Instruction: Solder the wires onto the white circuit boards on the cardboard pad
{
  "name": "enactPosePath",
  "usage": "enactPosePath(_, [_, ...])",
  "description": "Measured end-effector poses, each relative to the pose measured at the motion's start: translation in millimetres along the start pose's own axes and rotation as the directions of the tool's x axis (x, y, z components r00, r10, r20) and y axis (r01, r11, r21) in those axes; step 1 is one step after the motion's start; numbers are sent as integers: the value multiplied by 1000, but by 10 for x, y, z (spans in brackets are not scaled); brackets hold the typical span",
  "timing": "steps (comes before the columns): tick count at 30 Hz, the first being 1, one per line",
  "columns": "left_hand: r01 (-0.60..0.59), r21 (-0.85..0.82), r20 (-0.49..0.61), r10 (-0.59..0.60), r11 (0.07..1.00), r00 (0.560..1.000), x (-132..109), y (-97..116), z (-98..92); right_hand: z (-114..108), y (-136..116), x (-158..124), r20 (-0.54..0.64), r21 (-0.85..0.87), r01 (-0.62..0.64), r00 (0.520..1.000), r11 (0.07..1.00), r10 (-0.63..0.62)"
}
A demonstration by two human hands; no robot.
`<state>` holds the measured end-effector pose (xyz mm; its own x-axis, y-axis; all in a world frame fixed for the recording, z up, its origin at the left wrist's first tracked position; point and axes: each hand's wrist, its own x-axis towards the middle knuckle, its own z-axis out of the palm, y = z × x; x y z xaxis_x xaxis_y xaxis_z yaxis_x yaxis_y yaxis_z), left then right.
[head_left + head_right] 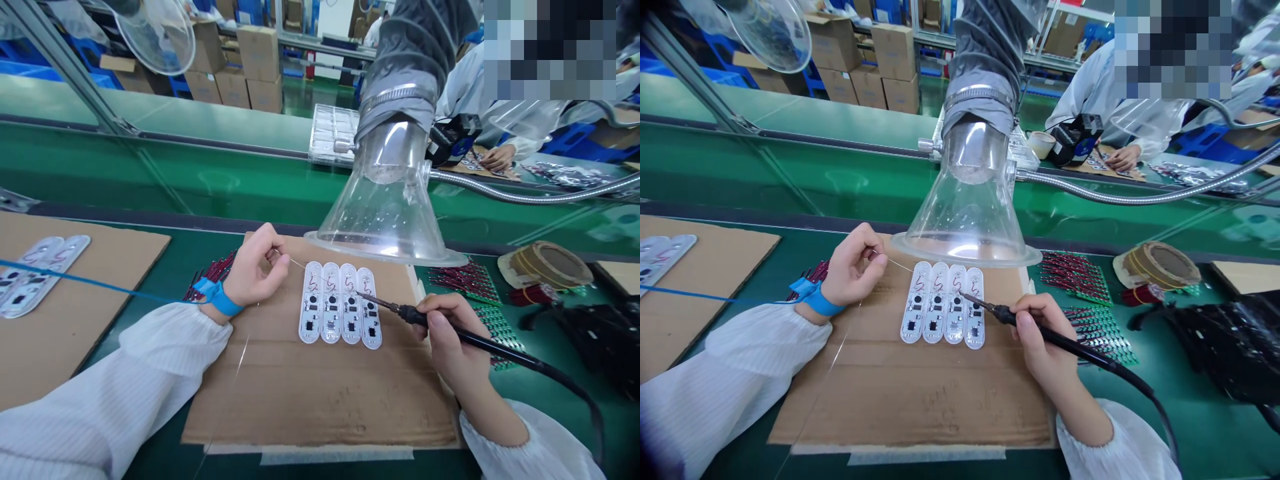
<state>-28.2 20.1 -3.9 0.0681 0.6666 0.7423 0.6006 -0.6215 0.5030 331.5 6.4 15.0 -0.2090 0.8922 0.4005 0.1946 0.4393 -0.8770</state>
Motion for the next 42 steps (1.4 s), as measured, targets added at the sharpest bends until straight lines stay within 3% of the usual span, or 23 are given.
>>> enactPosePath(4, [-24,-63,22,26,998,999,11,6,9,176,-241,161,47,-22,-116,992,993,117])
enactPosePath(9, [2,-43,49,0,999,999,2,5,10,314,28,169,-53,-71,27,998,997,-31])
enactPosePath(14, [-19,-11,83,20,1000,996,-4,30,9,253,309,34,-7,-122,39,999,992,-40])
enactPosePath(23, [-68,-56,161,76,996,984,30,68,-10,235,269,35,86,-161,80,994,984,-66])
enactPosePath(34, [-94,-33,177,98,995,979,22,68,2,227,237,64,176,-199,170,975,965,-136])
enactPosePath(39, [-92,-37,191,97,995,977,16,63,13,217,252,62,172,-202,216,968,955,-182])
enactPosePath(42, [-84,-35,163,88,996,983,17,55,11,231,270,54,102,-151,167,983,974,-152])
